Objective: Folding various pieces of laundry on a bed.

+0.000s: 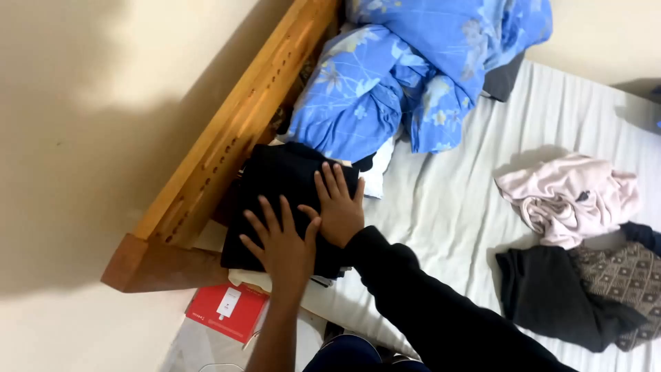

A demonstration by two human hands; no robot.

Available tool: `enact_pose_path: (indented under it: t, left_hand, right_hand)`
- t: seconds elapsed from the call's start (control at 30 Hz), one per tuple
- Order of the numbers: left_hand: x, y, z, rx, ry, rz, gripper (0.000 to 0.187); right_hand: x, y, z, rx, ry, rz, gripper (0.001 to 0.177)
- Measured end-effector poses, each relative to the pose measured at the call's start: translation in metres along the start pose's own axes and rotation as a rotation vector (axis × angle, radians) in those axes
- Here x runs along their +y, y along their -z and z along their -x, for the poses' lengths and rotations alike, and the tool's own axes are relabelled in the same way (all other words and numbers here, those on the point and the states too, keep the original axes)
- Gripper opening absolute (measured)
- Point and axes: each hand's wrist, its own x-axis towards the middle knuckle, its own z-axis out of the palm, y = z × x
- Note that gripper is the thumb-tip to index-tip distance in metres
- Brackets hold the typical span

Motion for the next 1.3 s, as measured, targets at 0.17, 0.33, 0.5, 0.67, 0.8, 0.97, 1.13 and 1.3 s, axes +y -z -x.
enact_pose_path:
  t: [0.17, 0.33, 0.5, 0.67, 0.8, 0.97, 1.13, 1.3]
  left_hand:
    - [-0.013, -0.036, -0.013, -0.184, -0.012, -0.036, 0.085]
    - [0.02, -0.015, -0.004, -0.24, 0.05, -0.027, 0.091]
    - [0.128, 0.021, 0.079, 0.039, -0.459, 0.787, 0.081]
    - [0.216, 0.064, 0.176, -0.332, -0.708, 0.982, 0.045]
    - [0.268, 0.047, 0.221, -0.644, -0.682, 1.176, 0.018]
    - [0.265, 0.05, 0.349, -1.201, -0.483, 1.227, 0.021]
    - [0.216, -0.039, 0.474, -1.18, -0.612, 1.48, 0.028]
    - [0.358, -0.07, 0.378, -1.064, -0.714, 1.747, 0.037]
  right_hand:
    - [0.011, -0.013, -0.005, -0.14, -0.076, -0.005, 0.086]
    - [0.028, 0.011, -0.011, -0.265, -0.112, -0.109, 0.085]
    - [0.106, 0.045, -0.005, 0.058, -0.467, -0.148, 0.089]
    - [0.201, 0.128, 0.043, 0.132, -0.762, -0.024, 0.088]
    - [0.28, 0.18, 0.136, 0.173, -1.047, -0.026, 0.09]
    - [0.366, 0.241, 0.248, 0.287, -1.223, -0.201, 0.093]
    - [0.448, 0.299, 0.32, 0.891, -1.293, -1.772, 0.089]
    - [0.338, 0.368, 0.346, 0.665, -0.584, -2.081, 0.066]
